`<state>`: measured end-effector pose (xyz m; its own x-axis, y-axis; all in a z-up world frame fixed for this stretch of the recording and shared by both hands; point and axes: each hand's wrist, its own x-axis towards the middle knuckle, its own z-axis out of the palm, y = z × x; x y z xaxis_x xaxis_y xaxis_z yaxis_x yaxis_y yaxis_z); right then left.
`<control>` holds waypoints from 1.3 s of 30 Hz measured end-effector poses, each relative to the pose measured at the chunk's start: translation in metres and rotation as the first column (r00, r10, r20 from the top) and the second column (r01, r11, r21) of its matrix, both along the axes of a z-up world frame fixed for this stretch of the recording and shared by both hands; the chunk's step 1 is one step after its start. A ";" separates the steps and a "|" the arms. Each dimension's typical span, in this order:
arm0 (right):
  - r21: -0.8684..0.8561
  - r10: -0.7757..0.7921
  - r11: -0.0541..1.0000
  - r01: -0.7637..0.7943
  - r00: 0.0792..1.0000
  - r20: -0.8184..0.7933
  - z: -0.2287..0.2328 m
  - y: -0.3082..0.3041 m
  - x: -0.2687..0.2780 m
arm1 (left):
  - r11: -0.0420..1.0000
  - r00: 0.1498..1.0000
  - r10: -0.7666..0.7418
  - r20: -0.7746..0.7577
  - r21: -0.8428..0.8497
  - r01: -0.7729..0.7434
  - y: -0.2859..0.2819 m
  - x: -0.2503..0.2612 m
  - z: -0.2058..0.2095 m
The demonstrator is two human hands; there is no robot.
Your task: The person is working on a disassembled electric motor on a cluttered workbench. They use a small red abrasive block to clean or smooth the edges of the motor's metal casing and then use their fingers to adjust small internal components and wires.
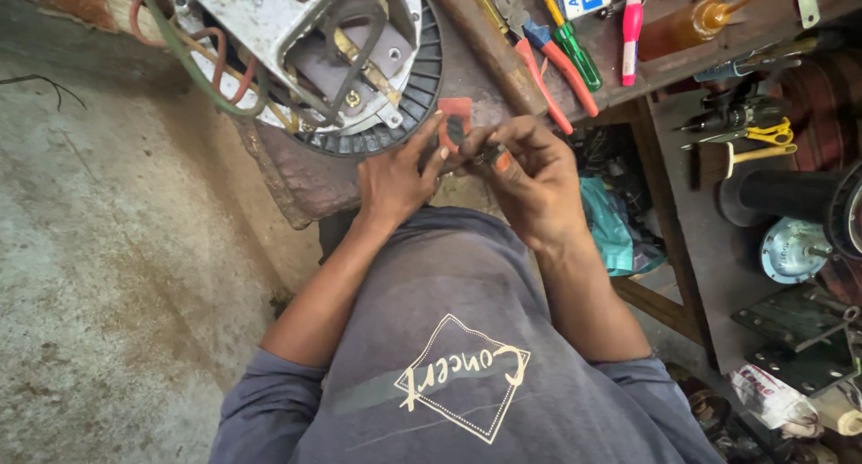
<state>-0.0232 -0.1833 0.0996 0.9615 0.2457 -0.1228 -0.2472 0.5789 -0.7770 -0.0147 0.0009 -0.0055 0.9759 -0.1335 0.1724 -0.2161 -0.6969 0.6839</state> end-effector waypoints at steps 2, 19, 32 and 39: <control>-0.203 -0.074 0.974 0.102 0.987 0.144 0.007 0.004 -0.005 | 1.000 1.000 0.005 0.028 -0.002 -0.005 0.000 0.000 0.001; -0.292 -0.075 0.943 0.161 0.956 0.283 0.027 0.012 -0.010 | 0.997 0.999 -0.037 0.033 -0.066 0.039 0.008 0.006 0.011; -0.452 -0.119 0.816 0.361 0.870 0.479 0.068 0.034 0.008 | 0.949 0.922 0.118 0.369 -0.317 0.006 0.060 -0.044 0.126; -0.453 -0.165 0.683 0.573 0.725 0.669 0.089 0.073 0.015 | 0.954 0.779 0.284 0.559 -0.244 -0.172 0.094 -0.019 0.173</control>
<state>-0.0081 -0.1108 0.1883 0.8848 -0.0776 0.4594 0.4497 -0.1162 -0.8856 -0.0339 0.0944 0.1676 0.6792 0.1659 0.7149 -0.4606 -0.6620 0.5912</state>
